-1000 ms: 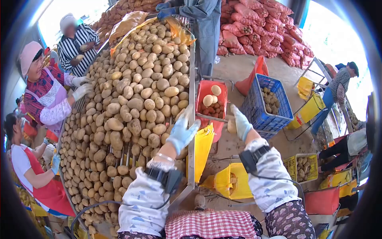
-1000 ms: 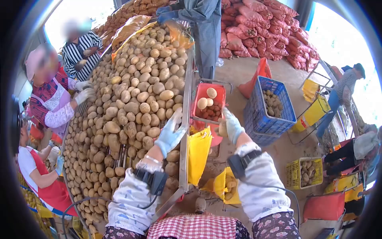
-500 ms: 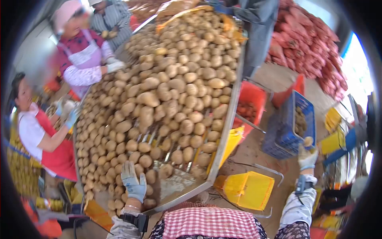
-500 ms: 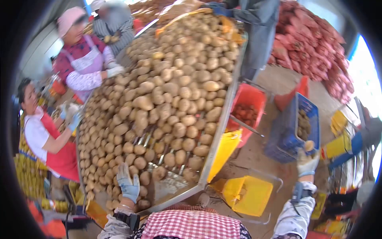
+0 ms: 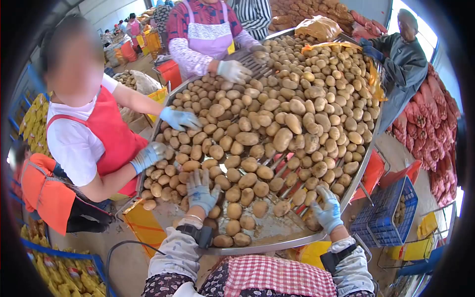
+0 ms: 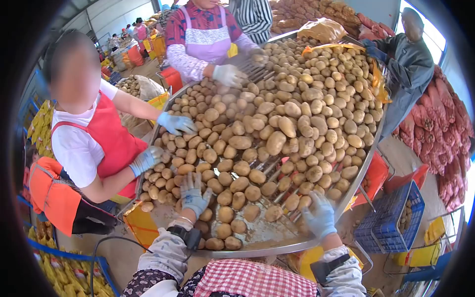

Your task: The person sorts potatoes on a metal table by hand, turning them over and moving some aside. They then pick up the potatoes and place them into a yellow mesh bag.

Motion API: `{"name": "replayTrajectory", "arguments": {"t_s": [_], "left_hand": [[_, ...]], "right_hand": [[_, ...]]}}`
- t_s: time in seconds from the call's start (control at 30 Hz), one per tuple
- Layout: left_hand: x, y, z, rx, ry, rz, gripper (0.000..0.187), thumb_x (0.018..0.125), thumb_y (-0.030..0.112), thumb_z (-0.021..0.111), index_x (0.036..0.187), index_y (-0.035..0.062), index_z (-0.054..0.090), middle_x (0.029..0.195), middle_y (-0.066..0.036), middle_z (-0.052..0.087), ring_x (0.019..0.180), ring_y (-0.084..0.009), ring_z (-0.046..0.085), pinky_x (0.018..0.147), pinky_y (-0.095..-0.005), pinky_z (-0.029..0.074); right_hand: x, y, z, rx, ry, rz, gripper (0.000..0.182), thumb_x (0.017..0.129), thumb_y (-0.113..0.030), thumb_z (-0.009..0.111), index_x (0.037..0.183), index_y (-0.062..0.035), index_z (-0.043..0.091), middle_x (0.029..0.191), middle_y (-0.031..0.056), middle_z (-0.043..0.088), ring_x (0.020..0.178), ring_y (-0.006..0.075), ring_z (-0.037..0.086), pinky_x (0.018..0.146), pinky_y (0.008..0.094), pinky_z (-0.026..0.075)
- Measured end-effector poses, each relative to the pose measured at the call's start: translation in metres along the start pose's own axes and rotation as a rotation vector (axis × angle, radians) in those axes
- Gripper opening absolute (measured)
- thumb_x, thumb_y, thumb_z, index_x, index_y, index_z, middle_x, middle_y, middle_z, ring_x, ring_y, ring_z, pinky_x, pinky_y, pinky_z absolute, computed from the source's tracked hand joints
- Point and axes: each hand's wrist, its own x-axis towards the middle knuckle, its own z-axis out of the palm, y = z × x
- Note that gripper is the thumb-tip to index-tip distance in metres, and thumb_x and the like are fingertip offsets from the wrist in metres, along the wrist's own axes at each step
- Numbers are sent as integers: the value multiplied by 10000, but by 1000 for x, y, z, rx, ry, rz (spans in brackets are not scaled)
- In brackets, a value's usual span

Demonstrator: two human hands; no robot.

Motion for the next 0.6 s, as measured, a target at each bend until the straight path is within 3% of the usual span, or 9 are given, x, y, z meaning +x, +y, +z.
{"name": "replayTrajectory", "arguments": {"t_s": [0.03,0.1,0.2,0.27,0.3,0.37,0.4,0.5,0.6], "left_hand": [[-7,4,-8,-49,5,54,759,819,521,543,1436,132,334,1491,-203,247,1387,-402,193,1122,-562,119],[-31,25,-52,15,-296,185,774,801,484,575,1443,137,318,1476,-216,248,1385,-411,202,1121,-570,112],[-73,10,-69,-94,-318,374,742,813,459,573,1432,125,339,1459,-211,296,1373,-401,244,1109,-590,140],[-96,-11,-64,-242,-310,451,656,820,435,577,1370,108,430,1400,-206,380,1331,-388,321,1110,-558,182],[-93,-22,-58,-334,-262,533,603,821,428,578,1318,95,498,1357,-201,429,1297,-379,368,1107,-539,208],[-81,-42,-55,-591,-317,465,568,813,388,608,1291,92,529,1336,-206,454,1266,-362,414,1071,-517,292],[-69,-39,-70,-544,-244,480,586,814,380,616,1316,99,502,1349,-214,436,1255,-387,415,1031,-532,339],[-40,-31,-72,-214,-167,396,708,813,459,589,1405,127,388,1425,-204,359,1323,-412,309,1101,-533,219],[-7,-18,-45,-133,-85,535,744,788,497,586,1404,134,382,1438,-187,332,1318,-415,294,1095,-541,202]], "right_hand": [[10,-17,7,-231,-10,-132,603,807,-322,635,1320,-44,480,1356,224,461,1274,361,427,1050,454,347],[13,-17,46,-322,64,-119,623,742,-337,692,1285,-87,514,1361,225,432,1217,442,420,1022,500,353],[-5,-59,72,-429,-135,-80,652,733,-435,658,1317,-194,496,1376,218,381,1307,425,300,1068,617,207],[-19,-87,70,-400,-245,-154,645,719,-467,667,1303,-243,508,1402,202,344,1321,414,280,1067,639,185],[-21,-93,64,-422,-222,-365,643,686,-465,672,1259,-209,533,1348,209,401,1280,423,329,1053,615,224],[-18,-93,70,-184,-131,-441,639,644,-425,690,1206,-156,550,1274,216,463,1218,430,387,1020,574,283],[-13,-100,68,-280,-6,-333,613,626,-368,698,1163,-108,555,1229,223,494,1167,440,422,983,534,327],[-16,-77,96,-396,256,62,518,739,-297,649,1204,-96,540,1258,244,471,1233,460,369,1041,552,281],[-24,-100,87,-287,-118,-17,540,807,-297,602,1301,-104,500,1396,265,362,1295,474,314,1072,546,265]]}}
